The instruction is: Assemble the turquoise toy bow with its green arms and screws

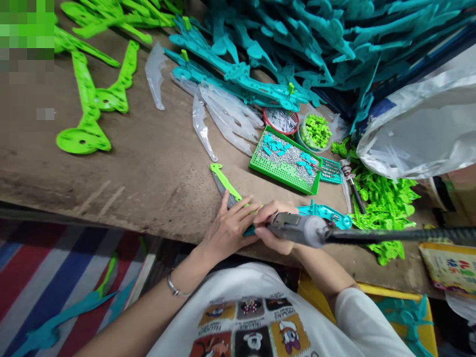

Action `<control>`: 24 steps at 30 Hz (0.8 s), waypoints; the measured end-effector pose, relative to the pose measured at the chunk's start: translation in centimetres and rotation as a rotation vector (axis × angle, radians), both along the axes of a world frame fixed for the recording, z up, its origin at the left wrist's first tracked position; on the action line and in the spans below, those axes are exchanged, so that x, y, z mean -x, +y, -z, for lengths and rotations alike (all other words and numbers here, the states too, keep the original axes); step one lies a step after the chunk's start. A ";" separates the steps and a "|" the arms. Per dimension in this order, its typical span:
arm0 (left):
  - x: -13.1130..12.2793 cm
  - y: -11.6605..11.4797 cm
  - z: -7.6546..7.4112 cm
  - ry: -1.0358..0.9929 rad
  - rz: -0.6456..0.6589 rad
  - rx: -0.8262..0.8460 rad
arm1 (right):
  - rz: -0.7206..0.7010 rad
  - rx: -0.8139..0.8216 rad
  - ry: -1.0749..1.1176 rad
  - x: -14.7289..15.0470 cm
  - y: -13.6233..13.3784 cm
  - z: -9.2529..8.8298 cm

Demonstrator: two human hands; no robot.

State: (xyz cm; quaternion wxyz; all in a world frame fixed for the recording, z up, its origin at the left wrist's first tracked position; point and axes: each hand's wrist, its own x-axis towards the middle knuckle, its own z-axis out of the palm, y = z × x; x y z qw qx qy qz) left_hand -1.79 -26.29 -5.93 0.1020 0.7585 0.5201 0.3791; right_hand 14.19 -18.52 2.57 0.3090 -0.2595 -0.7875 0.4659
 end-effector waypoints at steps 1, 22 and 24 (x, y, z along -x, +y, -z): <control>0.0 0.0 0.0 0.009 0.001 -0.004 | -0.021 0.033 0.072 -0.2 0.9 -0.5; -4.3 -1.4 -1.7 0.256 -0.034 0.100 | 0.562 0.026 0.338 3.2 13.4 2.4; -4.5 -1.4 -1.6 0.277 -0.040 0.087 | 0.561 0.045 0.336 3.3 13.5 2.4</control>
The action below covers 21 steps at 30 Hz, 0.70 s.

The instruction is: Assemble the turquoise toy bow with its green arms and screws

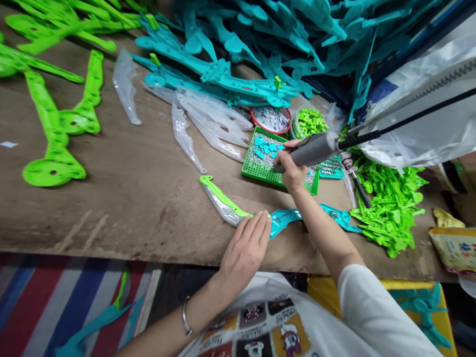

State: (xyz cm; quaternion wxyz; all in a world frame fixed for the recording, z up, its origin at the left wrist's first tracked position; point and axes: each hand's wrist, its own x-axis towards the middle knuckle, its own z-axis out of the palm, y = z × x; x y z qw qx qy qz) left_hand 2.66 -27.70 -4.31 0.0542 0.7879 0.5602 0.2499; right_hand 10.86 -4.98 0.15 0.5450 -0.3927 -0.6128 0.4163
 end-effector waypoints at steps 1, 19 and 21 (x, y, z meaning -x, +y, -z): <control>0.0 0.0 0.0 0.017 -0.002 -0.013 | 0.001 0.002 0.003 0.1 0.1 0.0; -1.3 -0.1 -0.1 0.038 -0.065 -0.060 | -0.408 -0.004 0.054 2.8 -9.1 -2.9; -1.3 -0.1 -0.2 0.029 -0.067 -0.061 | -0.425 0.006 0.070 3.6 -9.3 -2.5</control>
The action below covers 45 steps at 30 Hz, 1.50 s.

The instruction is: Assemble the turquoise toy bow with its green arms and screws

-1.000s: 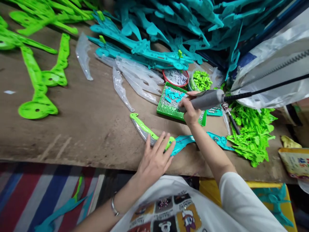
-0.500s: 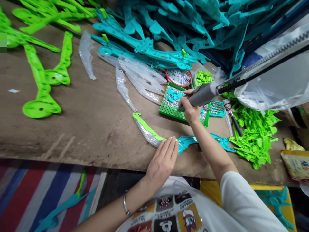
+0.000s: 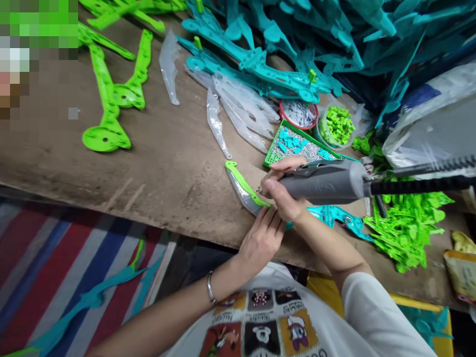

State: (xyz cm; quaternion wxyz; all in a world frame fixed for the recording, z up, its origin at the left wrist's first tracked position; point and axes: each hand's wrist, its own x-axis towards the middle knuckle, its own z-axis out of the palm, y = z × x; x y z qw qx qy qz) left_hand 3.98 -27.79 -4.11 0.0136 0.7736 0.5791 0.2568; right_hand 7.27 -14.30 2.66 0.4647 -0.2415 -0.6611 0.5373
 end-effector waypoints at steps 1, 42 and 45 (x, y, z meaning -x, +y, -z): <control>0.0 0.0 0.0 -0.006 0.001 -0.005 | -0.018 0.006 0.009 0.3 0.0 0.1; 7.7 15.2 -4.5 0.192 0.119 0.146 | 0.498 -0.008 0.025 -5.8 9.0 2.2; 8.1 15.6 -3.7 0.150 0.132 0.140 | 0.496 -0.003 0.030 -5.7 9.3 2.7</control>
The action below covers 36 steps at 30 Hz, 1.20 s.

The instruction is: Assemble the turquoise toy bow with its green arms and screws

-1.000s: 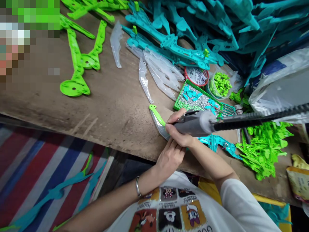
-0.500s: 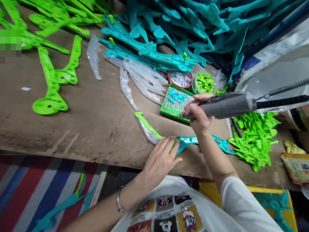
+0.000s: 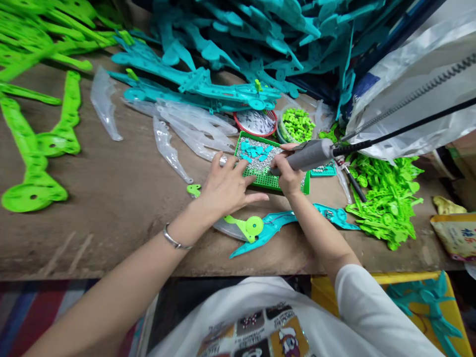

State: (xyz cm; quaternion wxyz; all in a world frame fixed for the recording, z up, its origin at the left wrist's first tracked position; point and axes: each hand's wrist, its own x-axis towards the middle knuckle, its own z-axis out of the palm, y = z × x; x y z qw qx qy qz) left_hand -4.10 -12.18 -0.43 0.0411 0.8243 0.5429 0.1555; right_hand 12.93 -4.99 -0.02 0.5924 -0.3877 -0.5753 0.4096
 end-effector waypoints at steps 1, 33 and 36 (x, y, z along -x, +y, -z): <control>0.1 0.0 0.1 -0.014 -0.004 -0.008 | -0.008 0.000 0.011 0.0 0.1 0.1; -6.1 -16.0 3.5 -0.083 -0.097 -0.125 | -0.429 0.031 -0.034 11.7 -5.9 -2.8; -6.3 -15.9 3.6 -0.106 -0.110 -0.151 | -0.463 0.070 -0.078 13.4 -5.5 -1.7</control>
